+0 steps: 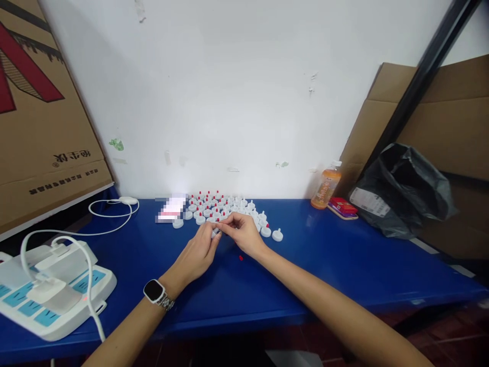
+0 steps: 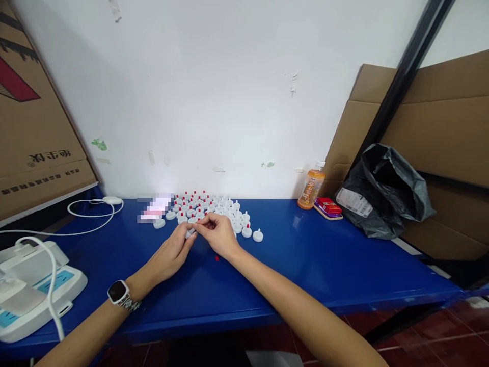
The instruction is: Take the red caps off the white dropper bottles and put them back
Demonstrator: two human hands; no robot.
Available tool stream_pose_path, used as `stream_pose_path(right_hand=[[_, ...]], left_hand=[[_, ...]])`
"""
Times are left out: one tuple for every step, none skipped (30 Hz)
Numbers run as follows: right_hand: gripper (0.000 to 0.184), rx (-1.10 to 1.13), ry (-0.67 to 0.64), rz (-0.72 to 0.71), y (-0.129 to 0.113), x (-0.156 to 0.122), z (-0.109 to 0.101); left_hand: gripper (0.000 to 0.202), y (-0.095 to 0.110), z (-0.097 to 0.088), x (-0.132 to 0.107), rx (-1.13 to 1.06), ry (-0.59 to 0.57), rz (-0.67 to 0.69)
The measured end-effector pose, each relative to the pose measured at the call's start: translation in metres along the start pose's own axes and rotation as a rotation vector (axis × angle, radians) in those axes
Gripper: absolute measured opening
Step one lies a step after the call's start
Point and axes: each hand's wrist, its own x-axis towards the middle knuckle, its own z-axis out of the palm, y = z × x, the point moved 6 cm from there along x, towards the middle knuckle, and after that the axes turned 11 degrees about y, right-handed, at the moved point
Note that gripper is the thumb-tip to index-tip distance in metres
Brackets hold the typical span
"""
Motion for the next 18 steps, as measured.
stream_pose_path(right_hand=[[0.03, 0.009, 0.012, 0.002, 0.001, -0.001, 0.0], [0.029, 0.011, 0.022, 0.0, 0.001, -0.003, 0.001], [0.029, 0.01, 0.03, -0.004, 0.001, -0.004, 0.001], [0.029, 0.007, 0.032, -0.01, 0.001, -0.006, 0.002], [0.029, 0.001, 0.026, -0.019, 0.0, -0.007, 0.003], [0.028, -0.011, 0.012, -0.034, -0.001, -0.009, 0.005], [0.027, -0.037, -0.007, -0.061, -0.005, -0.011, 0.006], [0.027, -0.079, -0.024, -0.099, -0.009, -0.014, 0.006], [0.029, -0.144, -0.031, -0.15, -0.015, -0.016, 0.005], [0.032, -0.228, -0.032, -0.209, -0.021, -0.018, 0.002], [0.034, -0.324, -0.04, -0.266, -0.026, -0.021, -0.001], [0.034, -0.422, -0.065, -0.317, -0.031, -0.024, -0.003], [0.032, -0.511, -0.123, -0.356, -0.033, -0.026, -0.005], [0.03, -0.588, -0.209, -0.384, -0.033, -0.03, -0.005], [0.029, -0.65, -0.307, -0.405, -0.031, -0.034, -0.005], [0.027, -0.7, -0.396, -0.423, -0.028, -0.037, -0.004], [0.025, -0.741, -0.463, -0.443, -0.024, -0.04, -0.004], [0.022, -0.776, -0.503, -0.466, -0.021, -0.042, -0.003]], left_hand=[[0.025, 0.0, 0.0, 0.0, -0.024, 0.01, 0.003], [0.024, 0.0, 0.001, 0.001, -0.049, 0.017, 0.007], [0.024, -0.001, 0.001, 0.002, -0.072, 0.02, 0.011], [0.024, -0.002, 0.002, 0.002, -0.091, 0.019, 0.012], [0.024, -0.003, 0.002, 0.004, -0.106, 0.022, 0.007], [0.023, -0.005, 0.002, 0.005, -0.116, 0.03, -0.001], [0.024, -0.007, 0.001, 0.006, -0.119, 0.043, -0.01], [0.024, -0.01, -0.001, 0.007, -0.115, 0.061, -0.02], [0.024, -0.012, -0.004, 0.008, -0.106, 0.08, -0.032], [0.025, -0.015, -0.006, 0.008, -0.092, 0.094, -0.044], [0.026, -0.018, -0.008, 0.008, -0.076, 0.099, -0.056], [0.026, -0.021, -0.011, 0.007, -0.06, 0.099, -0.069], [0.027, -0.024, -0.012, 0.006, -0.047, 0.1, -0.083], [0.027, -0.026, -0.014, 0.005, -0.035, 0.101, -0.093], [0.028, -0.028, -0.015, 0.004, -0.022, 0.102, -0.098], [0.029, -0.029, -0.016, 0.004, -0.01, 0.106, -0.098], [0.03, -0.03, -0.016, 0.003, 0.002, 0.108, -0.093], [0.03, -0.031, -0.016, 0.003, 0.011, 0.108, -0.086]])
